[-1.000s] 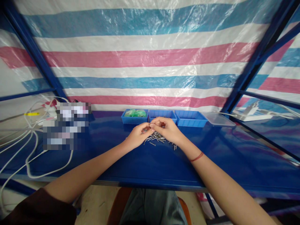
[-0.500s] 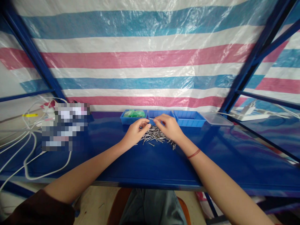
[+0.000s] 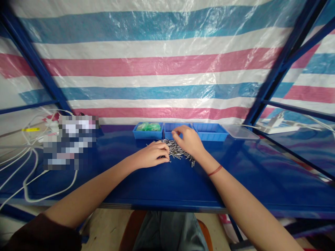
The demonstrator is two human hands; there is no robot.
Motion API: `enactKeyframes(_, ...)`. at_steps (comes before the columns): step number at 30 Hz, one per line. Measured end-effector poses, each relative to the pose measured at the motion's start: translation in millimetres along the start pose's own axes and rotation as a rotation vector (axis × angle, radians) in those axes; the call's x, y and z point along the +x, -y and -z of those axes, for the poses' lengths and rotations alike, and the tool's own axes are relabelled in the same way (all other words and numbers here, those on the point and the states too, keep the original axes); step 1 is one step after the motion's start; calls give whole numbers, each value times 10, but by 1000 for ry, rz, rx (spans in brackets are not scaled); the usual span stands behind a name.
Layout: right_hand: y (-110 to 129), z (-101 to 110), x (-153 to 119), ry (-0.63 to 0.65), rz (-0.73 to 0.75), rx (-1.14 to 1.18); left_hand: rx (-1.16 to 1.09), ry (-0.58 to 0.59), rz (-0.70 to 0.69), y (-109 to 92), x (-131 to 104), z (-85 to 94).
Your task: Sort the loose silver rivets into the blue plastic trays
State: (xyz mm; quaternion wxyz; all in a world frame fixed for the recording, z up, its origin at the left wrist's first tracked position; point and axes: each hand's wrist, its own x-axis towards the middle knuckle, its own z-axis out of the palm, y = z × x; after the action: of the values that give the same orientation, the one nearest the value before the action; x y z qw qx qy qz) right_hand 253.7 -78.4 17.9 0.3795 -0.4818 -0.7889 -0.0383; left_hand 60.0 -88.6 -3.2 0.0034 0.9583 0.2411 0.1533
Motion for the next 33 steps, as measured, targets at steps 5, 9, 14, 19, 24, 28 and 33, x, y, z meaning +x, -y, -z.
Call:
enactKeyframes(5,181,-47,-79,323,-21,261,136,-150,145,9,17,6)
enactKeyframes(9,166,-91,-104,348,-129,386,-39,-339,217,35,15,65)
enactKeyframes(14,156,-128,-98,333,-208,695,-443,-541,349,36,55,26)
enactKeyframes(19,207,-139,-111,318,-337,903,-513,-661,442,19,72,-10)
enactKeyframes(24,261,-139,-125,300,-376,983,-422,-675,428,-5,50,40)
enactKeyframes(28,298,-127,-135,289,-371,1013,-378,-690,395,-12,42,49)
enactKeyframes(33,303,-136,-142,323,-400,1041,-334,-735,340,-22,39,60)
